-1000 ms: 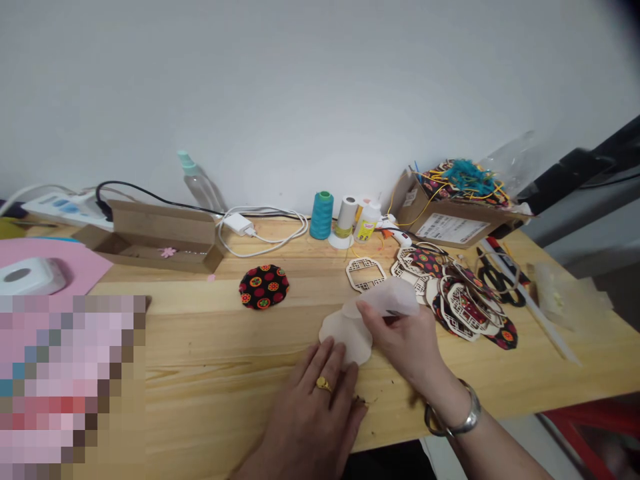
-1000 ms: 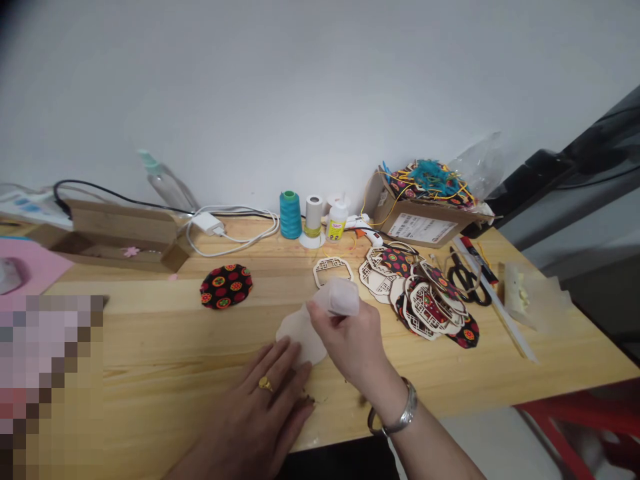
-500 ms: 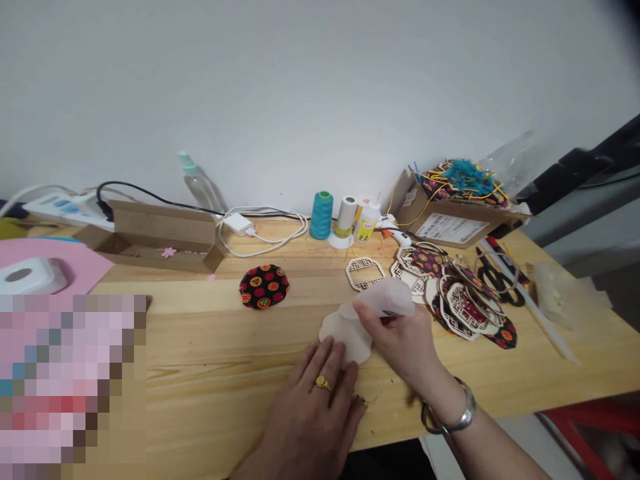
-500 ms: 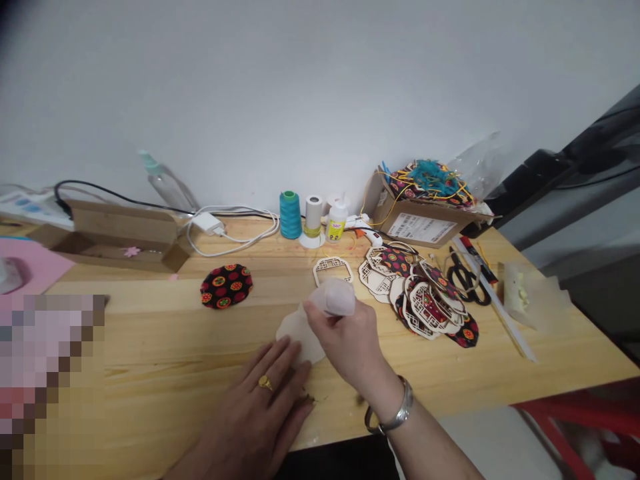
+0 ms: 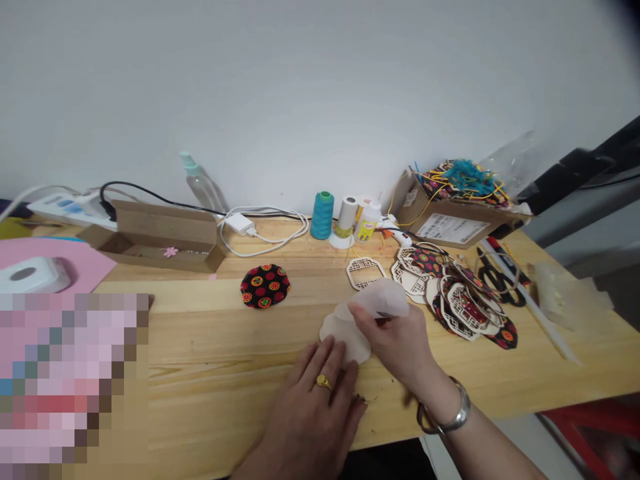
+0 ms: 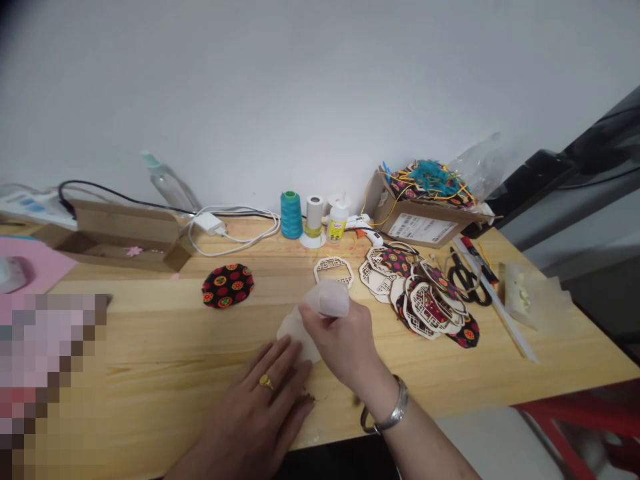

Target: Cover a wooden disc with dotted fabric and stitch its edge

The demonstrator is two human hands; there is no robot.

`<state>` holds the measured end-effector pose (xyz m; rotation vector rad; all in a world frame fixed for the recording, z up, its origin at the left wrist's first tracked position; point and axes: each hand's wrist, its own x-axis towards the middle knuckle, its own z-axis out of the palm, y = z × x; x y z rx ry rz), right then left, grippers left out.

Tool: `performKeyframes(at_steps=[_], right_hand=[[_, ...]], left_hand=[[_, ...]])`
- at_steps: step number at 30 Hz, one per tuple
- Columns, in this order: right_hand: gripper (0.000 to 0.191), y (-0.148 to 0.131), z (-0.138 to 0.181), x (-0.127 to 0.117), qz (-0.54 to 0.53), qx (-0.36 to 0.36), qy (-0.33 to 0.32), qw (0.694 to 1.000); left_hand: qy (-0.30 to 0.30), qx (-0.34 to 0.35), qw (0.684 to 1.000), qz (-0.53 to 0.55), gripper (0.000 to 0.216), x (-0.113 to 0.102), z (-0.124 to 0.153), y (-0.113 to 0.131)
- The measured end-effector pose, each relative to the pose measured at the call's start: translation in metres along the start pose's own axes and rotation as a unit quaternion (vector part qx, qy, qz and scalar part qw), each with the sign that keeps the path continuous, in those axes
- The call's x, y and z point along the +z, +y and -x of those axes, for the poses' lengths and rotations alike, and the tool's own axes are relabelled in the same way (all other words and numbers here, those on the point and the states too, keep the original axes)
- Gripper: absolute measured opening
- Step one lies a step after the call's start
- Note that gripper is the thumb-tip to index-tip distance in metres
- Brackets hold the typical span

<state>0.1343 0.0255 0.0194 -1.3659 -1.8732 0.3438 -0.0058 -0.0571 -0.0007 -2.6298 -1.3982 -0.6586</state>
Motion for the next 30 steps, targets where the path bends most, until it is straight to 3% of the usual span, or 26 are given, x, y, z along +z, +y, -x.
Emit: performKeyframes(at_steps=[6,15,30], right_hand=[[0.038,0.01,-0.002,-0.004,0.026,0.012,0.019,0.999],[0.033,-0.007,0.001,0.003,-0.01,0.004,-0.011,1.0],[0.033,0.015,-0.003,-0.011,0.007,0.018,0.009,1.0]], left_hand=[[0.003,0.001,1.0,0.001,0.031,0.0,0.0,0.0],[0.01,-0.004,1.0,0.01,0.031,0.0,-0.001,0.0],[0.008,-0.003,1.0,-0.004,0.03,0.0,0.0,0.001]])
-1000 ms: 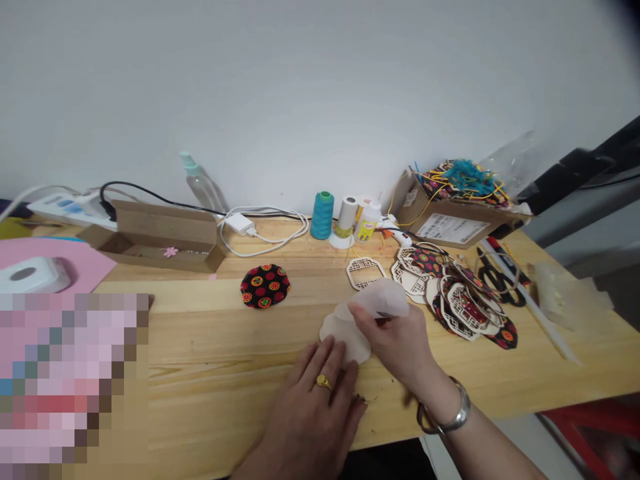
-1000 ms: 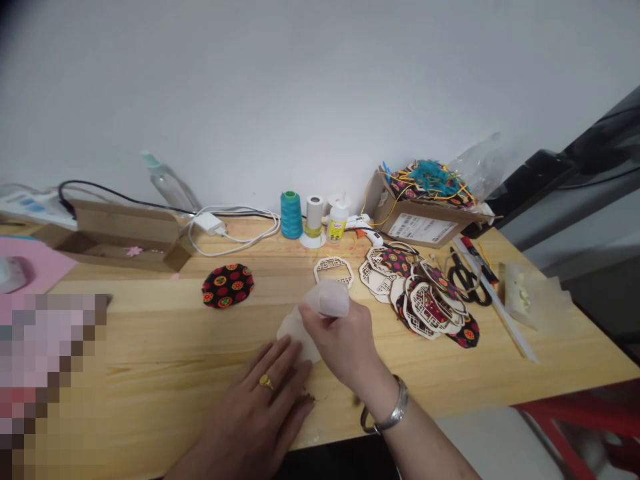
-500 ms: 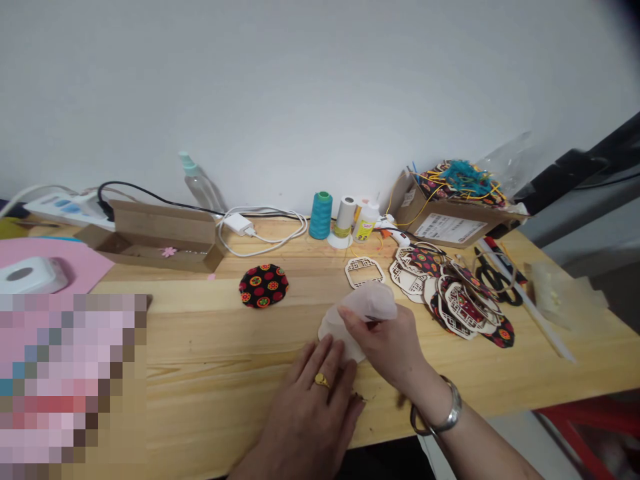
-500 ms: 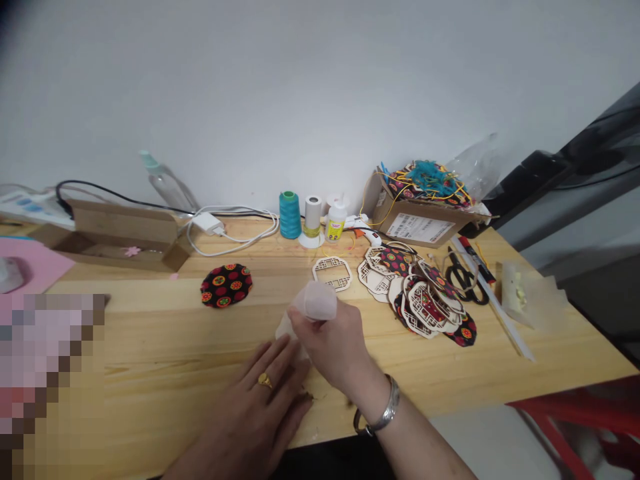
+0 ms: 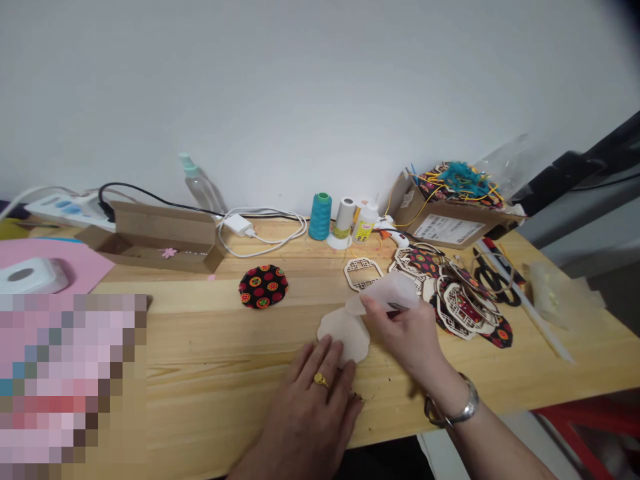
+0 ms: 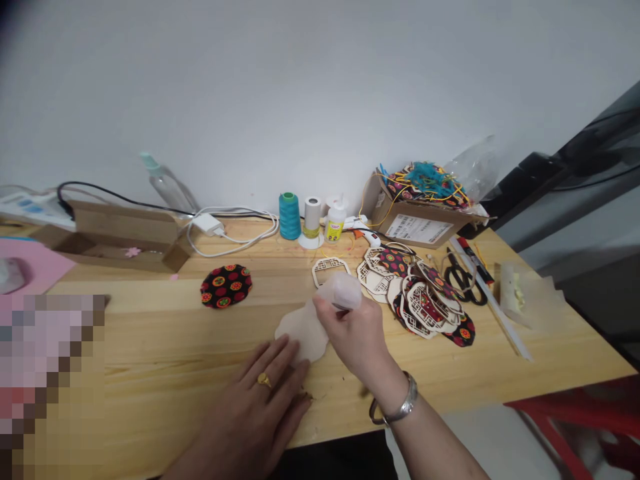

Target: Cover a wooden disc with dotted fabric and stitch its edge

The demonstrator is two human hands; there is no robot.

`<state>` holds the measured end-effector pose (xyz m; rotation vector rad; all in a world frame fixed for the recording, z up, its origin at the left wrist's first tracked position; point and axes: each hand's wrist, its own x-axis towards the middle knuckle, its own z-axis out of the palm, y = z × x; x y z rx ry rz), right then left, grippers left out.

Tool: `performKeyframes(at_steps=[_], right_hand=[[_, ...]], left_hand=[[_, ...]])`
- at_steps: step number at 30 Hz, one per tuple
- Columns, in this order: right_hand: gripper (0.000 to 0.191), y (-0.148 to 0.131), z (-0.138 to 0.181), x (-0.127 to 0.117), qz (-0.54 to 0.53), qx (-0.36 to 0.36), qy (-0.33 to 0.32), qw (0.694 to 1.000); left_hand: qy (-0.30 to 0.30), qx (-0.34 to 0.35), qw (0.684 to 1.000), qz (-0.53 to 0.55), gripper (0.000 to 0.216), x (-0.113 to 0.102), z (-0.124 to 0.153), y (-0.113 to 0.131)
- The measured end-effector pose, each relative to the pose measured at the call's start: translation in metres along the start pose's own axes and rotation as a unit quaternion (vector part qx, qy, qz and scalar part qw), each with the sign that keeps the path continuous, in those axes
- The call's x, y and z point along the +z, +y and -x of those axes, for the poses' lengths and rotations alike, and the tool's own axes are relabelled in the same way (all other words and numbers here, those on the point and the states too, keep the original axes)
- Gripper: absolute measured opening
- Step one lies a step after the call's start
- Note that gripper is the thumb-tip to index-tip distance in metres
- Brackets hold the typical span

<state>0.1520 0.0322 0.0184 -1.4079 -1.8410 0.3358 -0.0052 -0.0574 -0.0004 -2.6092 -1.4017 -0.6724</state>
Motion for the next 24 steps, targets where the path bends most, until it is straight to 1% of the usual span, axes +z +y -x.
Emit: performKeyframes(at_steps=[2,5,10,13,16,18,21,24], right_hand=[[0.034,-0.002,0.001,0.0,-0.011,0.01,0.001,1.0],[0.036,-0.01,0.003,0.004,-0.021,0.004,-0.008,1.0],[0.032,-0.018,0.007,0.014,-0.032,-0.005,-0.024,0.999],[0.032,-0.013,0.006,0.013,-0.031,0.003,-0.016,0.999],[0.032,-0.005,0.003,0.007,-0.033,0.021,0.001,0.999],[0.031,0.0,0.002,0.002,-0.053,0.04,0.004,0.998],[0.027,0.005,0.002,-0.004,-0.097,0.069,0.004,0.993],[0.025,0.007,0.004,-0.007,-0.11,0.078,0.007,0.991]], left_hand=[[0.0,0.0,1.0,0.001,0.03,0.0,0.0,0.0],[-0.003,-0.003,1.0,0.004,0.03,0.001,0.0,0.0],[0.0,-0.011,1.0,0.005,0.03,0.001,0.001,0.001],[0.002,-0.016,1.0,0.009,0.03,0.0,0.001,0.001],[0.002,-0.022,1.0,0.014,0.029,0.0,0.001,0.001],[0.008,-0.027,0.999,0.019,0.028,0.0,0.001,0.0],[0.028,-0.036,0.998,0.03,0.028,0.0,0.003,0.0],[0.053,-0.04,0.997,0.032,0.027,0.001,0.005,0.0]])
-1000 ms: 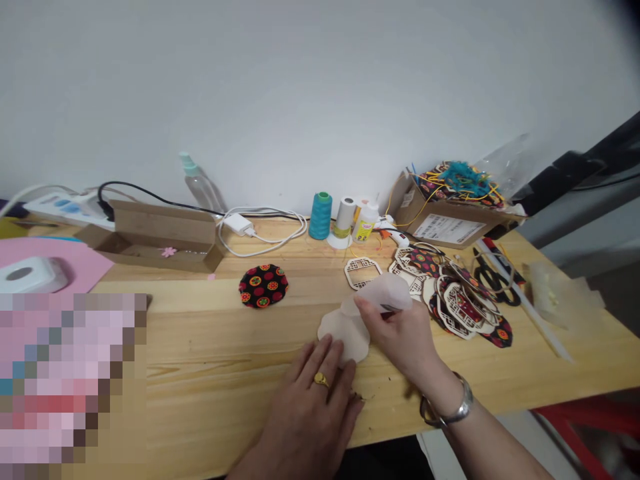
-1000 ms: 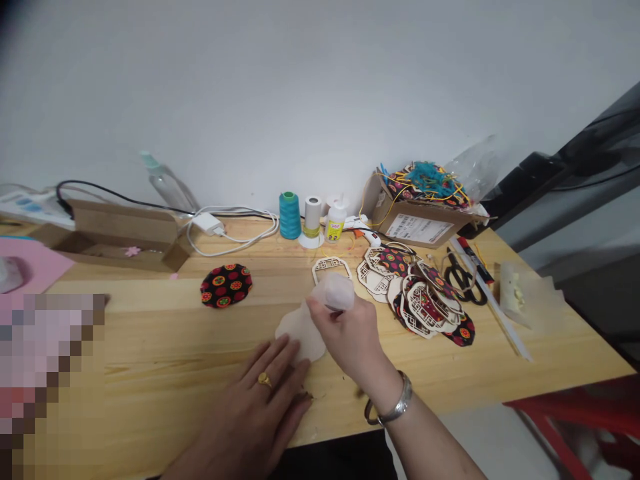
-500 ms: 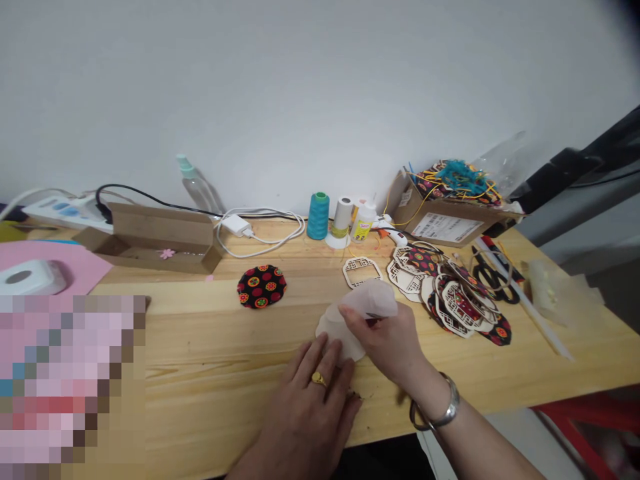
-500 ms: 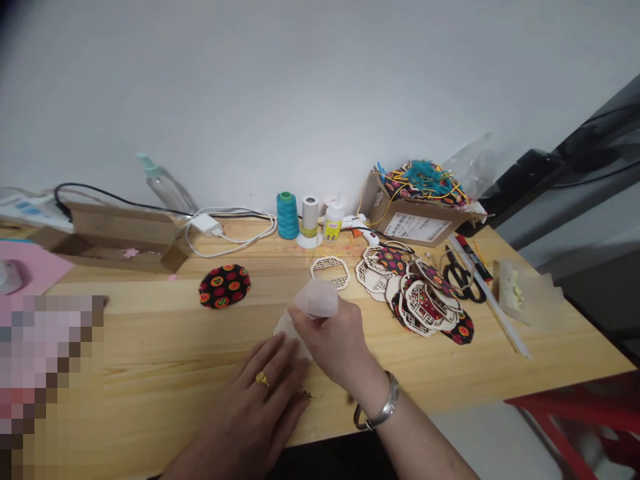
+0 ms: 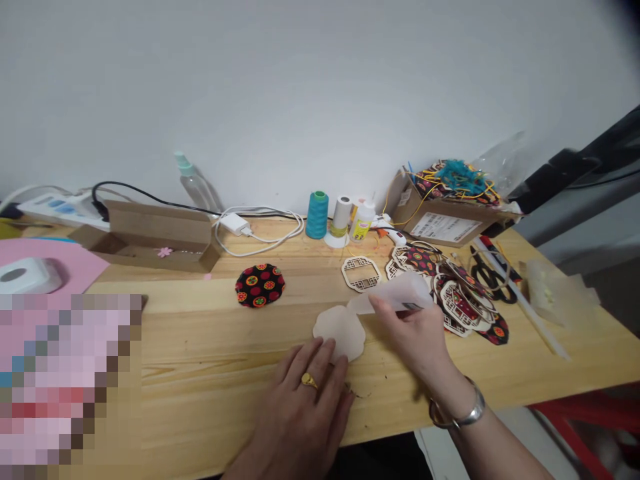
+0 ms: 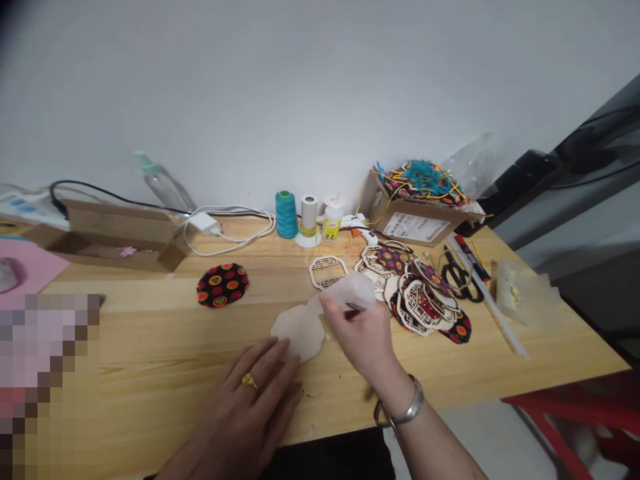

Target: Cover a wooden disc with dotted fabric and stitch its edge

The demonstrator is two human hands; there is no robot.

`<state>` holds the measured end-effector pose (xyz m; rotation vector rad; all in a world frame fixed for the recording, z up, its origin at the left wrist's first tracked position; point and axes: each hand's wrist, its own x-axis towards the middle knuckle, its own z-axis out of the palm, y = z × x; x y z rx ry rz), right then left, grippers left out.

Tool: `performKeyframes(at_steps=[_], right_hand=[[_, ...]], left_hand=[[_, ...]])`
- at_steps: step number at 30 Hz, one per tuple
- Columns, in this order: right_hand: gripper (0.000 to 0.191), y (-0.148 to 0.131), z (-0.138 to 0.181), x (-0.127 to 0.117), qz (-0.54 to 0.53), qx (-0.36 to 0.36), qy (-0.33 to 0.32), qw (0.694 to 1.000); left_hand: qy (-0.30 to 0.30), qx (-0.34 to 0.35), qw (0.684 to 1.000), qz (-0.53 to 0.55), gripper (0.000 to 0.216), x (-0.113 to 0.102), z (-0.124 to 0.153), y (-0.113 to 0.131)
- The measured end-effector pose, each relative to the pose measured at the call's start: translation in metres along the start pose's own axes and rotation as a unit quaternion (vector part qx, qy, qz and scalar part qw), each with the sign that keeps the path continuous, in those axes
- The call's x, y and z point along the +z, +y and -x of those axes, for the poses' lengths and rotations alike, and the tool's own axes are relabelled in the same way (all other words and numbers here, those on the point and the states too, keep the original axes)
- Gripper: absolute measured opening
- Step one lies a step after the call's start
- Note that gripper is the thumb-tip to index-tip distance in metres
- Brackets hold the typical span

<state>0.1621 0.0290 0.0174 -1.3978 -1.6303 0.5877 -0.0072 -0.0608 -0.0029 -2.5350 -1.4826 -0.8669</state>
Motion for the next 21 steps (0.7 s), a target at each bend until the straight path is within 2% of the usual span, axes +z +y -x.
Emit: performKeyframes(at_steps=[9,21], right_hand=[[0.025,0.002,0.004,-0.003,0.066,-0.042,-0.018,0.997],[0.029,-0.003,0.027,-0.027,0.117,-0.079,-0.025,0.99]], left_hand=[[-0.005,0.012,1.0,-0.02,0.023,0.008,0.001,-0.003],[-0.001,0.017,0.999,-0.031,0.023,0.008,0.0,-0.003]])
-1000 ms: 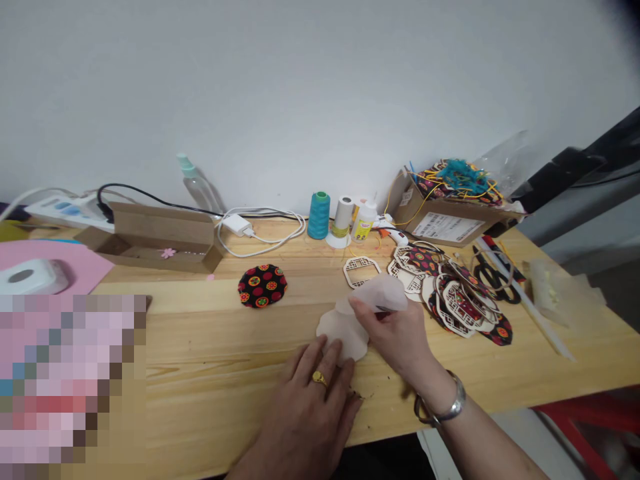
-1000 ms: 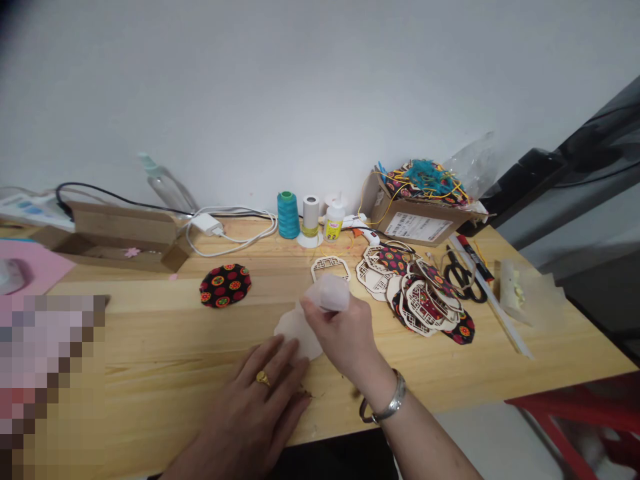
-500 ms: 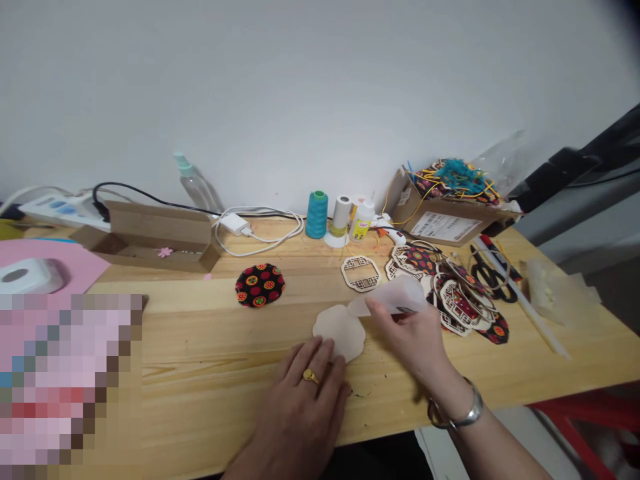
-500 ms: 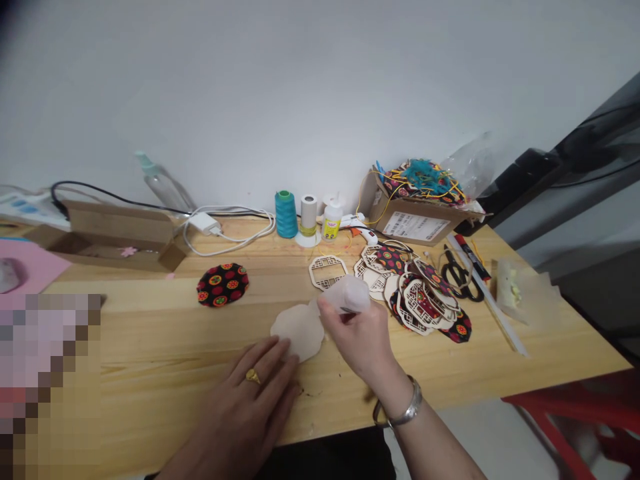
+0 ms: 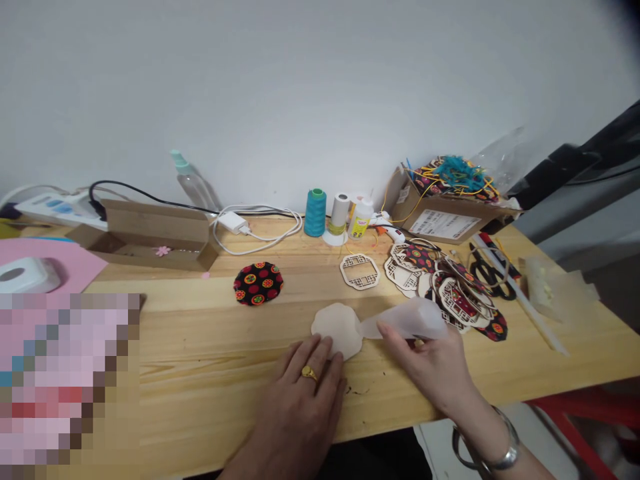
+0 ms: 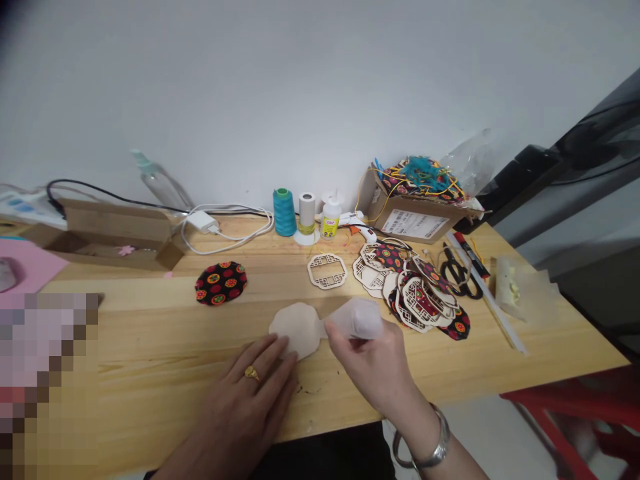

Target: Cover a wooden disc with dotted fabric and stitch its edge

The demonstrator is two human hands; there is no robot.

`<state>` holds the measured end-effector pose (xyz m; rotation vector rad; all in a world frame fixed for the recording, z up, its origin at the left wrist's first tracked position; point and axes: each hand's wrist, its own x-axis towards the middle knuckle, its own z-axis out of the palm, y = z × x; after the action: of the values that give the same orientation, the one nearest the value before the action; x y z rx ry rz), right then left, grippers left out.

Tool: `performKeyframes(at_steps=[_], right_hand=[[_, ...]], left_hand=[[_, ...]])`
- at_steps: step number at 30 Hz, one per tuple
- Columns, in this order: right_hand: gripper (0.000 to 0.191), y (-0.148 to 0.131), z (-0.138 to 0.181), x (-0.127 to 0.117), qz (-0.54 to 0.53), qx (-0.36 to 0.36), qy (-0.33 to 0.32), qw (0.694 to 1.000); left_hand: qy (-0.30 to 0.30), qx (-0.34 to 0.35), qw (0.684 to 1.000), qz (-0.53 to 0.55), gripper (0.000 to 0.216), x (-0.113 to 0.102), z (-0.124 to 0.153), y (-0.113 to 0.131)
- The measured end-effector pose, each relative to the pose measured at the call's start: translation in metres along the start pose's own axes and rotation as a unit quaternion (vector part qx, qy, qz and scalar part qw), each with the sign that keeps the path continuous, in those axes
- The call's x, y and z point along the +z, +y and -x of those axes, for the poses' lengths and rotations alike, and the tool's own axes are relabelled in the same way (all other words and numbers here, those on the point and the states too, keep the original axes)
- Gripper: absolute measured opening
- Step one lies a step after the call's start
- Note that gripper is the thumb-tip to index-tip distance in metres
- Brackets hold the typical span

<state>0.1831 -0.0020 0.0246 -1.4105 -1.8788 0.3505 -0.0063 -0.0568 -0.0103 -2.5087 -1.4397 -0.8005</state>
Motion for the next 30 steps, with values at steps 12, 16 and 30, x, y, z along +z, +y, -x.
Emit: performKeyframes(at_steps=[12,16,30], right_hand=[[0.022,-0.016,0.002,-0.007,-0.081,0.038,0.017,0.996],[0.022,-0.017,0.01,-0.004,-0.095,0.053,-0.018,0.994],[0.021,-0.009,0.023,0.005,-0.085,0.022,-0.076,0.993]], left_hand=[[0.044,-0.058,0.995,0.063,0.021,-0.008,0.005,0.002],[0.037,-0.046,0.997,0.054,0.02,-0.005,0.007,0.001],[0.04,-0.01,0.999,0.03,0.022,-0.002,0.006,-0.002]])
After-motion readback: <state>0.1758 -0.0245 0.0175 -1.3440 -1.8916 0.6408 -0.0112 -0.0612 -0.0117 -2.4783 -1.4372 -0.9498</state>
